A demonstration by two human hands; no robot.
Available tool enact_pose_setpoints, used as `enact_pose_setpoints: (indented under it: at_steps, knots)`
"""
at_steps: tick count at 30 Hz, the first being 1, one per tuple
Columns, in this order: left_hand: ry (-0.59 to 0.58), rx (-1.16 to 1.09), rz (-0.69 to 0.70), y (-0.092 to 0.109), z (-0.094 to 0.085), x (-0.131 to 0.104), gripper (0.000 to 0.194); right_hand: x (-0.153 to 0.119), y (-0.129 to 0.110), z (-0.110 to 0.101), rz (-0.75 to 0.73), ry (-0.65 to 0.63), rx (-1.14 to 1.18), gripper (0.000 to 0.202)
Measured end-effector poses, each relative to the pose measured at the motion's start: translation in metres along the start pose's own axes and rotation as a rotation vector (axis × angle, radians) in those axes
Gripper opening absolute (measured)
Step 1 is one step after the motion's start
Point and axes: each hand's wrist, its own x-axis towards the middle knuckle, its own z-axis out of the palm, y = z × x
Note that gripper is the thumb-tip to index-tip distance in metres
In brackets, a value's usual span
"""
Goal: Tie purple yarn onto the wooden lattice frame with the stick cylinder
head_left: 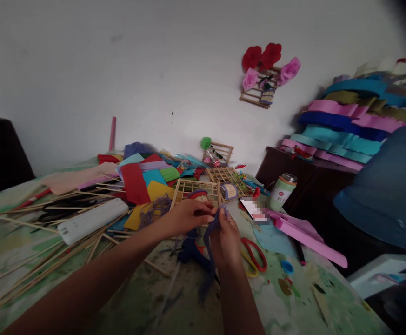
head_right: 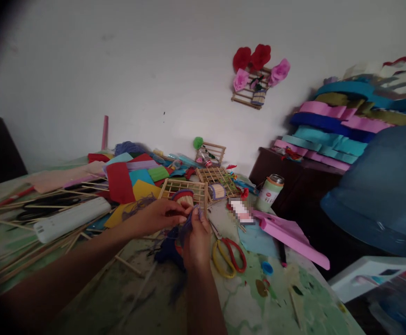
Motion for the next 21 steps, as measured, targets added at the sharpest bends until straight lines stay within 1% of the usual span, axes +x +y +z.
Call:
enact_pose_setpoints:
  at_steps: [2,5,7,12,16,21]
  knots:
    - [-0.001,-0.053,-0.001,-0.005,0.003,0.001,0.025,0.000,0.003,0.000,0.045,-0.001,0.027,0.021]
    - [0.010,-0.124,-0.039,-0.009,0.005,0.002,0.025,-0.001,0.004,0.001,0.086,-0.011,0.070,0.022]
    - [0.027,-0.125,-0.053,-0.009,0.006,0.002,0.024,-0.001,0.005,0.001,0.085,-0.012,0.083,0.021]
    - [0.065,-0.027,-0.064,-0.008,0.007,0.002,0.022,-0.001,0.007,0.001,0.035,-0.029,0.068,0.015]
    - [0.078,-0.055,-0.072,-0.007,0.009,0.002,0.019,0.000,0.011,-0.001,0.030,-0.003,0.089,0.012]
    - [0.090,-0.076,-0.094,-0.001,0.007,0.001,0.020,0.000,0.011,0.000,0.044,-0.016,0.138,0.014]
